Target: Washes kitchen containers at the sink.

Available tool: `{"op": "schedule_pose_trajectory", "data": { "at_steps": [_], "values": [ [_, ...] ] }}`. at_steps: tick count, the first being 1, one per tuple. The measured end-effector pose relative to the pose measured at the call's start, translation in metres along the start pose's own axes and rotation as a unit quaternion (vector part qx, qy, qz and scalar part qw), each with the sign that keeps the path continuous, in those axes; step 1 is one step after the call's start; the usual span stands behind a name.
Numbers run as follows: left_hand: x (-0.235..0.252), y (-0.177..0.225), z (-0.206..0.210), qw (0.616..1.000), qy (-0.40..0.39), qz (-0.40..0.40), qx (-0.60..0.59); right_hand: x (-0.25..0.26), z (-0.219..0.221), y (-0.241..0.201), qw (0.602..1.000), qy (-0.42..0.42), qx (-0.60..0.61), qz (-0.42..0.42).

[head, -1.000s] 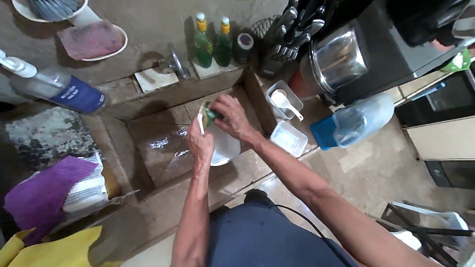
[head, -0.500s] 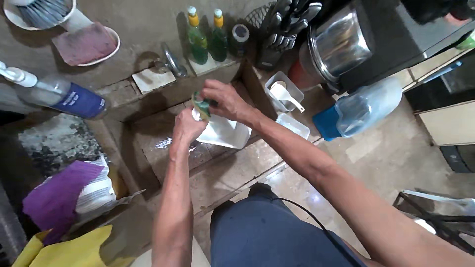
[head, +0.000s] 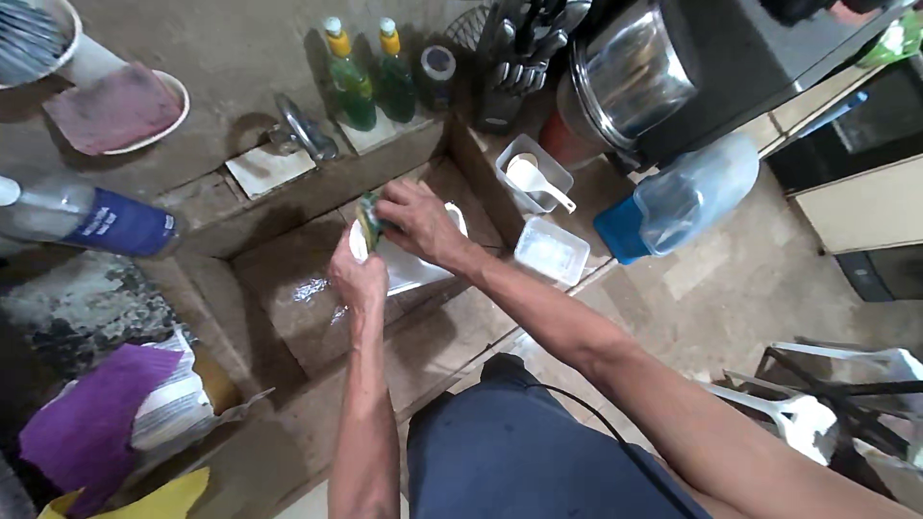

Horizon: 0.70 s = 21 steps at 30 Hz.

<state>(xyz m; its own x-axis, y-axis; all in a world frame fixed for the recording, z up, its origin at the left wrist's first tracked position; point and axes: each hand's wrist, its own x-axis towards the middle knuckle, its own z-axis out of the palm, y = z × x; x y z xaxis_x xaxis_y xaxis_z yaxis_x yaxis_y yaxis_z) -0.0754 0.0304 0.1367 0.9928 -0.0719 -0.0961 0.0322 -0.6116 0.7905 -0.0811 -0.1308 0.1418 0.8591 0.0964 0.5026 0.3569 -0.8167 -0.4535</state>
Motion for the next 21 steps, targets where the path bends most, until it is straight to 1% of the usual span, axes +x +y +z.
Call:
{"op": "schedule_pose_trajectory", "data": {
  "at_steps": [1, 3, 4, 6, 8, 9, 11, 13, 15, 16, 17, 18, 21],
  "values": [
    [0.000, -0.003, -0.003, 1.000, 0.018, -0.004, -0.020, 0.000, -0.003, 0.000, 1.000, 0.010, 0.000, 0.016],
    [-0.002, -0.007, -0.018, 0.997, 0.052, 0.005, -0.064, -0.010, -0.009, 0.016, 0.994, 0.053, -0.014, 0.094],
    [0.000, -0.007, -0.018, 0.993, 0.089, 0.011, -0.080, -0.010, -0.011, 0.026, 0.988, 0.079, -0.013, 0.133],
    [-0.001, -0.005, -0.009, 0.983, 0.151, 0.038, -0.100, -0.006, -0.014, 0.030, 0.972, 0.113, 0.001, 0.205],
    [0.002, 0.000, 0.001, 0.966, 0.198, 0.088, -0.140, 0.010, -0.021, 0.023, 0.953, 0.129, 0.019, 0.274],
    [0.003, 0.002, 0.005, 0.957, 0.216, 0.103, -0.162, 0.014, -0.021, 0.019, 0.941, 0.137, 0.029, 0.307],
    [0.009, 0.004, 0.010, 0.946, 0.241, 0.104, -0.190, 0.011, -0.017, 0.011, 0.909, 0.143, 0.074, 0.384],
    [0.011, 0.001, 0.013, 0.940, 0.255, 0.087, -0.208, -0.009, -0.008, 0.004, 0.872, 0.134, 0.126, 0.453],
    [0.012, -0.005, 0.014, 0.941, 0.257, 0.071, -0.208, -0.030, 0.001, 0.001, 0.840, 0.113, 0.174, 0.502],
    [0.012, -0.007, 0.014, 0.942, 0.256, 0.068, -0.206, -0.034, 0.002, 0.001, 0.833, 0.105, 0.181, 0.511],
    [0.010, -0.010, 0.015, 0.943, 0.253, 0.063, -0.207, -0.033, 0.000, 0.002, 0.838, 0.101, 0.176, 0.506],
    [0.008, -0.012, 0.016, 0.942, 0.249, 0.057, -0.215, -0.028, -0.003, 0.004, 0.853, 0.103, 0.162, 0.485],
    [0.005, -0.017, 0.016, 0.937, 0.244, 0.064, -0.243, -0.019, -0.005, 0.011, 0.905, 0.152, 0.153, 0.368]
  ]
}}
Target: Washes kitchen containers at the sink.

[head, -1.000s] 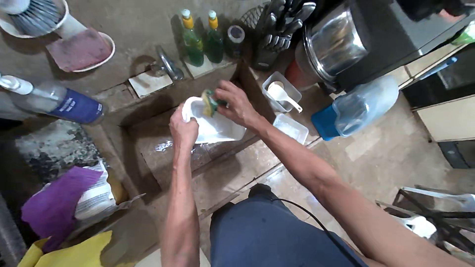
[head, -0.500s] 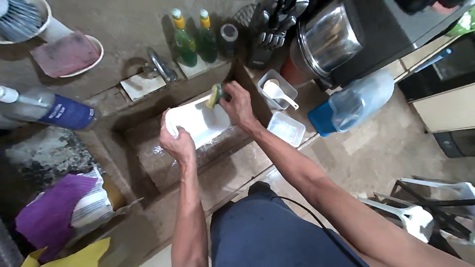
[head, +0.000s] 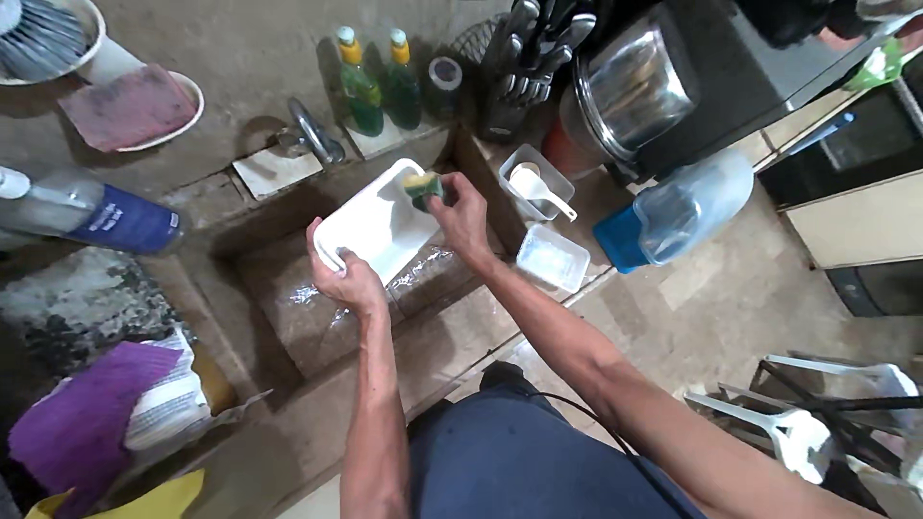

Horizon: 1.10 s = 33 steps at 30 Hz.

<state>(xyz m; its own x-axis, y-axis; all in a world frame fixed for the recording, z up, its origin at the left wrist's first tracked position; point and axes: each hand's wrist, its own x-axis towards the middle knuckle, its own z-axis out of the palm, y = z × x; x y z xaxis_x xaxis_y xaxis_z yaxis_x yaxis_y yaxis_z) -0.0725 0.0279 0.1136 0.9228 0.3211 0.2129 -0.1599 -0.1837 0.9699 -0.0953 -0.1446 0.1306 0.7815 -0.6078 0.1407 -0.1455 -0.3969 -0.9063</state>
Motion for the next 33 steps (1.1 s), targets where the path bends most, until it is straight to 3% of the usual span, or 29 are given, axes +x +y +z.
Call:
{"op": "schedule_pose_trajectory", "data": {
  "at_steps": [2, 5, 9, 14, 16, 18, 23, 29, 33],
  "values": [
    [0.011, 0.001, -0.009, 1.000, -0.001, 0.017, -0.019, -0.009, -0.004, 0.016, 0.995, -0.042, 0.056, -0.065],
    [0.033, -0.001, -0.038, 0.994, -0.068, 0.084, -0.010, -0.014, -0.036, 0.041, 0.979, -0.158, 0.108, -0.070],
    [0.057, -0.010, -0.058, 0.978, -0.138, 0.149, 0.036, 0.019, -0.062, 0.028, 0.950, -0.229, 0.134, -0.164],
    [0.042, -0.004, -0.039, 0.967, -0.189, 0.163, 0.056, 0.026, -0.002, -0.037, 0.855, -0.411, 0.079, -0.306],
    [0.039, -0.010, -0.035, 0.973, -0.163, 0.151, 0.057, 0.027, 0.019, -0.057, 0.829, -0.422, 0.089, -0.357],
    [0.047, -0.016, -0.043, 0.979, -0.138, 0.145, 0.033, 0.027, 0.012, -0.056, 0.823, -0.424, 0.078, -0.371],
    [0.061, -0.023, -0.059, 0.989, -0.104, 0.097, 0.028, 0.015, -0.020, -0.023, 0.848, -0.432, 0.064, -0.299],
    [0.041, -0.024, -0.038, 0.981, -0.120, 0.115, 0.104, 0.023, 0.044, -0.072, 0.813, -0.463, 0.023, -0.352],
    [0.067, -0.023, -0.061, 0.981, -0.155, 0.064, 0.103, -0.001, 0.020, -0.052, 0.854, -0.391, -0.045, -0.340]
  ]
}}
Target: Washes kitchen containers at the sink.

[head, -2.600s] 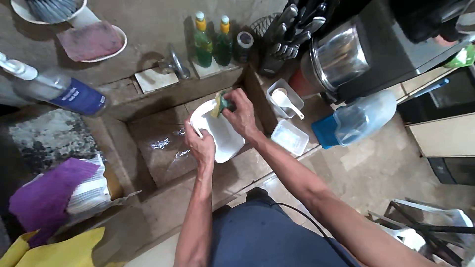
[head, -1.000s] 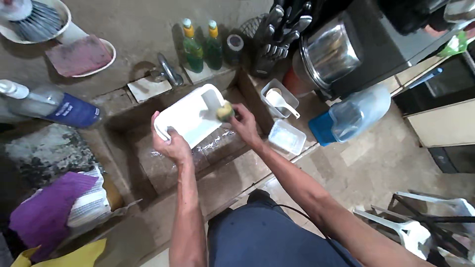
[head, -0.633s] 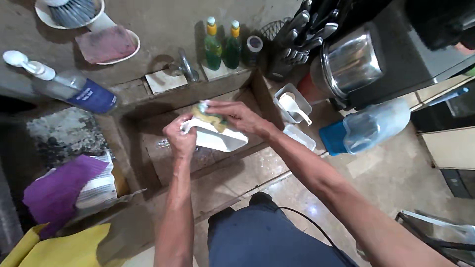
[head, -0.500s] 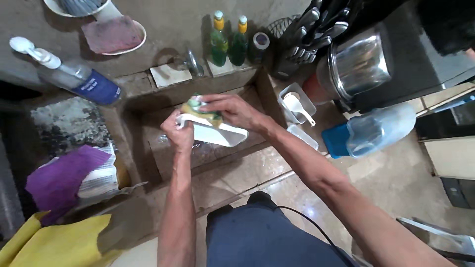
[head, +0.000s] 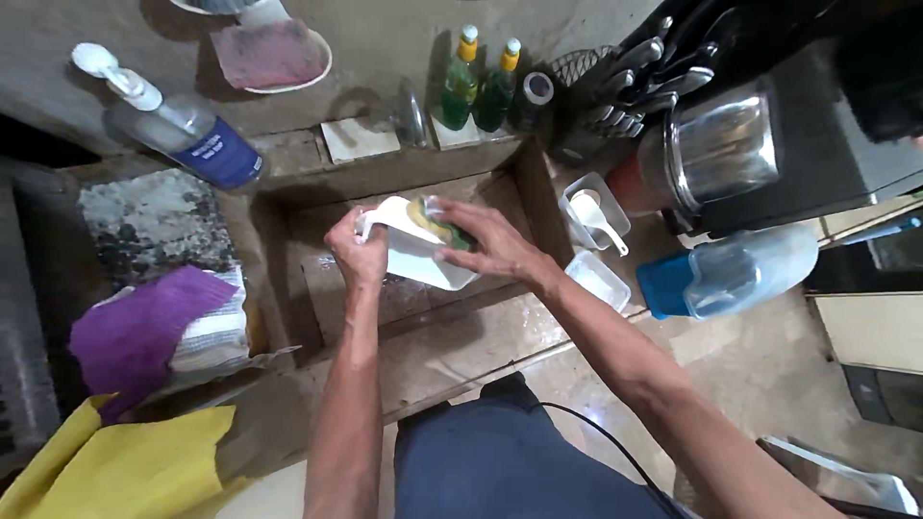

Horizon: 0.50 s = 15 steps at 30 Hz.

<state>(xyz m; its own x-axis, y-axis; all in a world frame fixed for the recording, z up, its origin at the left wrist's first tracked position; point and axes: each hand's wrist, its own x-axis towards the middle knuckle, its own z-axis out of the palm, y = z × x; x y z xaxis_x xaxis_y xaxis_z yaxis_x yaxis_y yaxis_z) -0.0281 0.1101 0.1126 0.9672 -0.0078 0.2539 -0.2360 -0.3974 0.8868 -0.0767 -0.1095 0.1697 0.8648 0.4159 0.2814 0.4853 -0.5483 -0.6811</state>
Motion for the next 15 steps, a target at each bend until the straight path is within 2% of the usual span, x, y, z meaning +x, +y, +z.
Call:
{"op": "schedule_pose_trajectory", "data": {
  "at_steps": [2, 4, 6, 8, 9, 11, 13, 15],
  "values": [
    [0.001, 0.010, 0.005, 1.000, -0.021, 0.018, 0.012, -0.006, 0.007, 0.003, 1.000, 0.016, -0.001, 0.000],
    [-0.005, 0.026, 0.023, 0.995, -0.026, 0.089, 0.045, 0.007, 0.002, 0.000, 1.000, -0.004, -0.005, 0.014],
    [-0.006, 0.038, 0.036, 0.985, -0.010, 0.148, 0.084, 0.018, -0.008, 0.000, 1.000, -0.007, 0.012, 0.010],
    [-0.001, 0.045, 0.038, 0.981, 0.034, 0.163, 0.101, 0.014, -0.018, 0.001, 0.998, 0.050, 0.031, -0.012],
    [0.001, 0.051, 0.035, 0.985, 0.042, 0.132, 0.101, 0.008, -0.021, 0.002, 0.993, 0.102, 0.050, -0.022],
    [0.001, 0.066, 0.036, 0.998, 0.038, -0.002, 0.046, -0.008, -0.029, 0.002, 0.982, 0.165, 0.090, -0.030],
    [-0.004, 0.067, 0.051, 0.990, 0.045, -0.087, -0.102, -0.031, -0.033, 0.000, 0.983, 0.159, 0.083, -0.042],
    [-0.014, 0.064, 0.064, 0.978, 0.027, -0.083, -0.187, -0.056, -0.036, -0.002, 0.991, 0.125, 0.024, -0.045]
  ]
}}
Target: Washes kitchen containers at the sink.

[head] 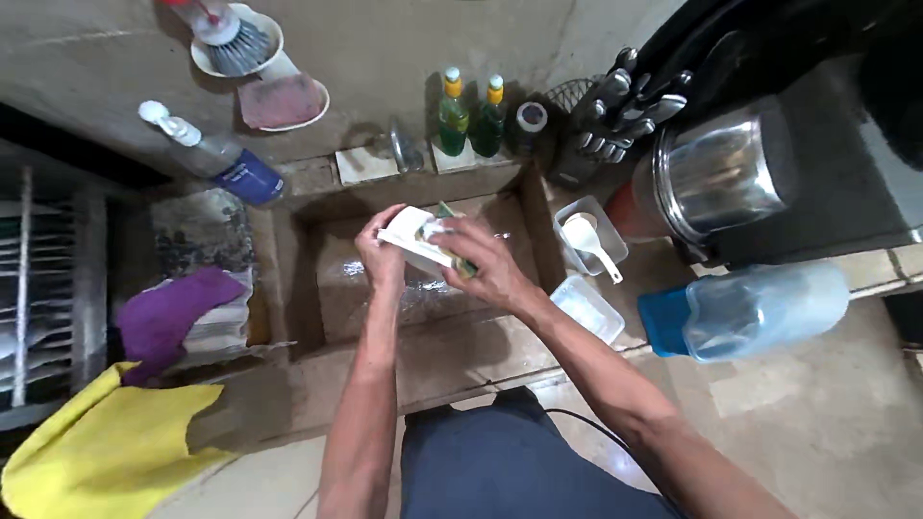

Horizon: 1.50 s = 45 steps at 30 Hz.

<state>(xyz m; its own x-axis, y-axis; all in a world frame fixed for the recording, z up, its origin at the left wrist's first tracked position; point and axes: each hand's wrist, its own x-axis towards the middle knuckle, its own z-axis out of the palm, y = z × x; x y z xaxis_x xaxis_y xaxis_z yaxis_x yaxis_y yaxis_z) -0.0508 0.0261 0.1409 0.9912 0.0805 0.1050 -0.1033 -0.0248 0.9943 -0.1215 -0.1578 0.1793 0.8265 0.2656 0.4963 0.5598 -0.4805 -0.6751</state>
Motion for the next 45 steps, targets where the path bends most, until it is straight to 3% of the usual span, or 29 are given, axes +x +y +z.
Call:
{"op": "schedule_pose_trajectory", "data": {
  "at_steps": [2, 6, 12, 16, 20, 23, 26, 28, 30, 32, 34, 35, 38, 40, 43, 45],
  "values": [
    [-0.010, -0.006, 0.010, 0.999, 0.009, 0.036, -0.004, -0.008, -0.009, -0.002, 0.998, -0.037, -0.040, -0.011],
    [-0.019, -0.012, 0.021, 0.985, -0.014, 0.154, 0.072, 0.023, -0.012, 0.003, 0.990, -0.127, -0.044, 0.052],
    [-0.004, -0.012, -0.002, 0.991, -0.023, 0.054, 0.124, -0.012, -0.006, -0.016, 0.994, -0.089, -0.029, 0.057],
    [-0.020, -0.012, 0.005, 0.987, -0.041, 0.070, 0.140, 0.036, 0.007, -0.007, 0.984, -0.147, 0.007, 0.104],
    [-0.004, -0.013, -0.026, 0.980, -0.032, 0.057, 0.187, 0.005, 0.013, -0.032, 0.979, -0.167, -0.040, 0.112],
    [-0.010, -0.014, -0.017, 0.975, -0.039, 0.057, 0.209, 0.024, 0.031, -0.015, 0.979, -0.147, -0.007, 0.142],
    [-0.011, -0.008, -0.014, 0.952, -0.066, 0.141, 0.265, 0.050, 0.031, -0.016, 0.968, -0.136, 0.021, 0.208],
    [-0.006, -0.013, -0.029, 0.929, -0.084, 0.182, 0.311, 0.043, 0.028, -0.020, 0.968, -0.073, 0.043, 0.235],
    [0.000, -0.022, -0.053, 0.932, -0.074, 0.117, 0.336, 0.030, 0.023, -0.023, 0.974, 0.015, 0.065, 0.219],
    [0.000, -0.033, -0.061, 0.972, -0.039, 0.010, 0.230, 0.013, 0.019, -0.026, 0.987, 0.041, 0.051, 0.150],
    [-0.006, -0.041, -0.055, 0.996, -0.018, -0.079, 0.047, -0.008, 0.021, -0.034, 0.993, 0.016, 0.009, 0.114],
    [-0.007, -0.043, -0.051, 0.996, 0.006, -0.088, 0.012, -0.018, 0.022, -0.037, 0.994, -0.003, -0.012, 0.104],
    [-0.002, -0.032, -0.051, 0.992, -0.003, -0.041, 0.119, -0.034, 0.027, -0.038, 0.987, -0.093, -0.068, 0.112],
    [-0.002, -0.027, -0.046, 0.982, -0.034, 0.014, 0.184, -0.015, 0.039, -0.034, 0.978, -0.139, -0.087, 0.128],
    [-0.012, -0.030, -0.036, 0.984, -0.039, 0.060, 0.165, 0.024, 0.051, -0.026, 0.975, -0.168, -0.062, 0.133],
    [-0.003, -0.030, -0.052, 0.984, -0.024, 0.065, 0.167, 0.011, 0.039, -0.040, 0.968, -0.204, -0.066, 0.130]
  ]
}}
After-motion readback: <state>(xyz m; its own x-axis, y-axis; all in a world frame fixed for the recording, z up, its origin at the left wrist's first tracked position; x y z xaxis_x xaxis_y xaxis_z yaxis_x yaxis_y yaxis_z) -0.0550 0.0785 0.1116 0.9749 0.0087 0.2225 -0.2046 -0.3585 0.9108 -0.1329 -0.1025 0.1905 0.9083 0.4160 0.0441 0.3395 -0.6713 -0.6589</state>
